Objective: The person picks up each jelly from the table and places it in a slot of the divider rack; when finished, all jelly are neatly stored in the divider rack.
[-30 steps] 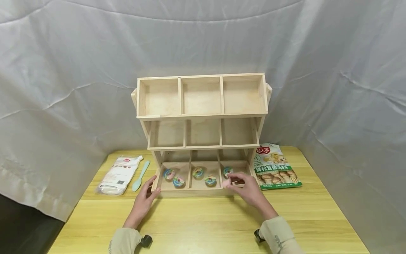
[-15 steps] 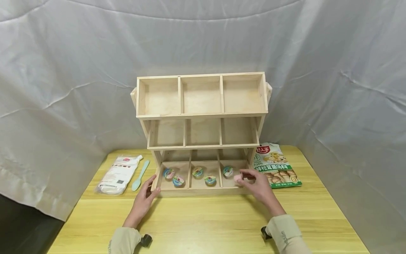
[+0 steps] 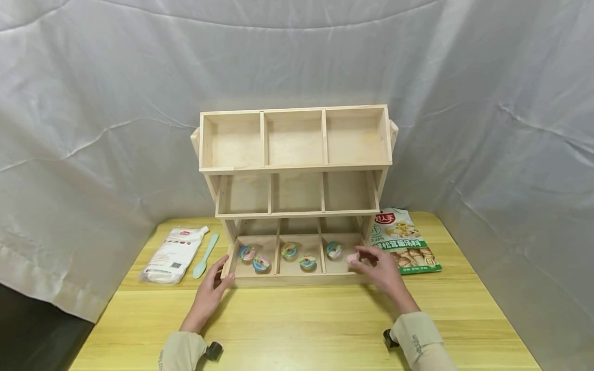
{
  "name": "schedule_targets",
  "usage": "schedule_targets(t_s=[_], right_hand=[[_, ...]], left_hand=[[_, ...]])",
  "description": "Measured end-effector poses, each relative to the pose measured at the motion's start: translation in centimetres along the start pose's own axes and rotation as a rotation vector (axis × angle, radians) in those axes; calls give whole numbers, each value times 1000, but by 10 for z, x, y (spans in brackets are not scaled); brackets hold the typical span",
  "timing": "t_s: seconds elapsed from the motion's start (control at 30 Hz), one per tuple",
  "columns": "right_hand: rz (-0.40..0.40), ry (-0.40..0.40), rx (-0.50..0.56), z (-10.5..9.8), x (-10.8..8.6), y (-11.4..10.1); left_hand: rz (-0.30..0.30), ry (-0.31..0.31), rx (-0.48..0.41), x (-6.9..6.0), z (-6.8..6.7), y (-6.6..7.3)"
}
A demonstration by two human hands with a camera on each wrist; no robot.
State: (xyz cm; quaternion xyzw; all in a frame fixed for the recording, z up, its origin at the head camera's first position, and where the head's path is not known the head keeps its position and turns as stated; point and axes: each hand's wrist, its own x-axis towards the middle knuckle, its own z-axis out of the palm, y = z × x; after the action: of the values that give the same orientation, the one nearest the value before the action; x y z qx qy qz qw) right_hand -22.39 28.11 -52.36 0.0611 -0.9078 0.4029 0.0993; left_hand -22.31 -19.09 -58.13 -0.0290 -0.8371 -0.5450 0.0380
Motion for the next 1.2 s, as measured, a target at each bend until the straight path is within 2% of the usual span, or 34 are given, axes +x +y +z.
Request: schedule_targets(t_s=[0.2, 0.6, 1.03, 1.2], right_hand=[[31, 3, 15, 1, 2, 2], [-1, 46, -44, 6, 5, -1], [-7, 2, -169, 11, 12, 3], [-33, -12, -198, 12, 15, 3]], left_hand=[[-1, 1, 1, 0, 0, 0], [-1, 3, -11, 0, 1, -1], [0, -2, -6, 0, 0, -1], [-6, -2, -11, 0, 0, 1]])
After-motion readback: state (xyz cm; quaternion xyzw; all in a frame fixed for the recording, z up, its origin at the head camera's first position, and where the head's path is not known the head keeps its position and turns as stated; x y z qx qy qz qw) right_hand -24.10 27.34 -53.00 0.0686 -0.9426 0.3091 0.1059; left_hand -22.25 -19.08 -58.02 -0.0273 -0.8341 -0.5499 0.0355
